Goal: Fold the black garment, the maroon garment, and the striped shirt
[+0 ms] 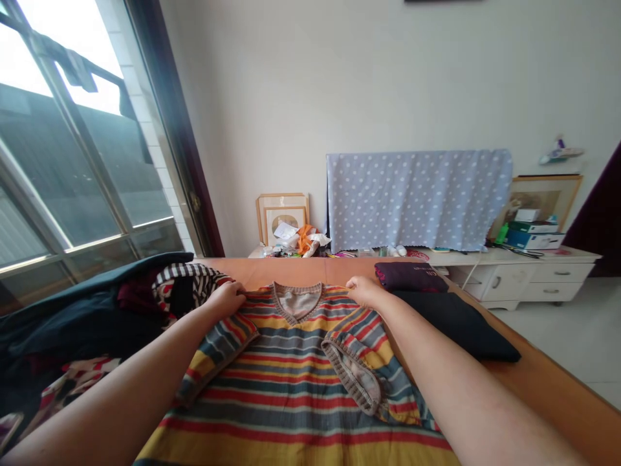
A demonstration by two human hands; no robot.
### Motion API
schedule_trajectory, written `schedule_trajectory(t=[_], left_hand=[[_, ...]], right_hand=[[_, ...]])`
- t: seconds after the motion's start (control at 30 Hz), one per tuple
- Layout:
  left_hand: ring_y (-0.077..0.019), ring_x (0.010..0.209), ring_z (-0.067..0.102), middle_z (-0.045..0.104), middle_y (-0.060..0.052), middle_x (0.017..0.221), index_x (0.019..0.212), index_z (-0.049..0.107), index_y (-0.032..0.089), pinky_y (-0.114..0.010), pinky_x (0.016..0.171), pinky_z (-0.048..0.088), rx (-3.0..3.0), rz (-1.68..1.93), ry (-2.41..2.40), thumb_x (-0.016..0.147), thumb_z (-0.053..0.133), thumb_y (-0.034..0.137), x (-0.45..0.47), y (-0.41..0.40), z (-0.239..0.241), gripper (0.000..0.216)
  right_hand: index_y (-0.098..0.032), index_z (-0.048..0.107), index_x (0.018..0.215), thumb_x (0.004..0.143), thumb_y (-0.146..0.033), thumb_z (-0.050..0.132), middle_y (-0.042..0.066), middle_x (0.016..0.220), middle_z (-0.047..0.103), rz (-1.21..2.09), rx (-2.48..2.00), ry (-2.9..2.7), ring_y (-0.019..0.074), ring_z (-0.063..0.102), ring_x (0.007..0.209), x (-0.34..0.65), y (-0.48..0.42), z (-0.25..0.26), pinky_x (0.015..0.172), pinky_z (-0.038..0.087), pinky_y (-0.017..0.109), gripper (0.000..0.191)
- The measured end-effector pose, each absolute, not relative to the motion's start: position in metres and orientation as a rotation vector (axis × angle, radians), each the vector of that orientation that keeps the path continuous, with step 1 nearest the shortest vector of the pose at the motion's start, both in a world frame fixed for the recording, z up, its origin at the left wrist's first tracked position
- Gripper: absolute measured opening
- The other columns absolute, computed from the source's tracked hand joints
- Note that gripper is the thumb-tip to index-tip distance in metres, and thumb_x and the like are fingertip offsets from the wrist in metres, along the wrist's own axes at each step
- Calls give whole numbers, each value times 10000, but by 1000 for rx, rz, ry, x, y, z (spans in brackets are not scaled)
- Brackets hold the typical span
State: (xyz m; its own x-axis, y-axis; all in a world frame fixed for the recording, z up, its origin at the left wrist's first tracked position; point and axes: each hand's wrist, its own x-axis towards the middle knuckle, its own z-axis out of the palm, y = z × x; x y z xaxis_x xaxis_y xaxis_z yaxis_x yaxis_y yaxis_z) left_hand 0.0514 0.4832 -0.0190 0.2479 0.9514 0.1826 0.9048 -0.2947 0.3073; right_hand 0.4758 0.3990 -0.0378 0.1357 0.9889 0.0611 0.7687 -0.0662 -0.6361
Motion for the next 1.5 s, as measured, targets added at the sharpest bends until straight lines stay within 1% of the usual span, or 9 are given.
schedule_trajectory(t=[0.17,0.4,0.57,0.77,0.97,1.13,1.3,1.4,1.5], left_hand=[[-170,719,600,670,-25,774,816,651,183,-257,616,389,2373,628,1723,754,536,225,46,439,-3,137],[-163,736,589,667,-19,785,803,651,183,-246,633,393,2342,796,1644,765,532,235,20,335,21,136],[-154,689,564,648,3,735,808,659,186,-240,619,393,2236,978,1525,750,541,251,-7,246,40,147],[-148,672,549,622,16,713,793,661,188,-230,601,397,2094,1043,1407,741,557,297,-35,139,52,159],[-117,567,485,571,42,656,840,639,190,-217,528,372,1921,982,1365,738,580,362,-69,58,62,208],[-138,661,561,624,15,741,820,630,190,-230,592,433,1929,879,1275,734,588,355,-96,13,68,190],[-160,720,600,645,9,767,838,644,196,-244,644,461,1982,679,1235,741,574,330,-115,-18,62,179],[-160,723,595,643,14,776,816,648,203,-238,633,453,2007,579,1232,724,569,309,-122,-29,50,161],[-157,681,581,624,18,723,793,654,216,-233,598,436,2000,494,1271,711,575,303,-126,-36,40,143]], right_hand=[[-182,737,818,717,-232,620,7,735,730,456,-1805,-1669,147,628,664,463,367,-18,592,426,203,163],[-188,717,804,755,-270,569,6,732,713,358,-1656,-1727,163,618,686,433,259,9,621,429,230,176],[-206,729,850,785,-291,535,20,836,728,302,-1585,-1754,192,637,785,411,161,21,711,455,270,222],[-216,720,890,830,-319,526,30,937,728,305,-1511,-1736,208,648,871,387,56,25,786,473,290,227],[-238,711,913,855,-342,517,20,964,716,271,-1517,-1738,205,648,894,373,-30,37,802,474,284,228],[-244,718,907,842,-362,517,40,987,714,229,-1534,-1774,226,639,929,363,-85,42,828,475,299,241],[-250,720,895,830,-369,521,57,1009,718,298,-1598,-1763,251,636,946,355,-124,28,845,481,320,241],[-259,717,886,828,-362,527,47,1023,720,341,-1625,-1796,251,636,964,352,-138,17,873,476,325,224],[-273,720,888,827,-344,523,27,992,725,352,-1675,-1830,235,644,931,351,-147,10,850,474,310,218]])
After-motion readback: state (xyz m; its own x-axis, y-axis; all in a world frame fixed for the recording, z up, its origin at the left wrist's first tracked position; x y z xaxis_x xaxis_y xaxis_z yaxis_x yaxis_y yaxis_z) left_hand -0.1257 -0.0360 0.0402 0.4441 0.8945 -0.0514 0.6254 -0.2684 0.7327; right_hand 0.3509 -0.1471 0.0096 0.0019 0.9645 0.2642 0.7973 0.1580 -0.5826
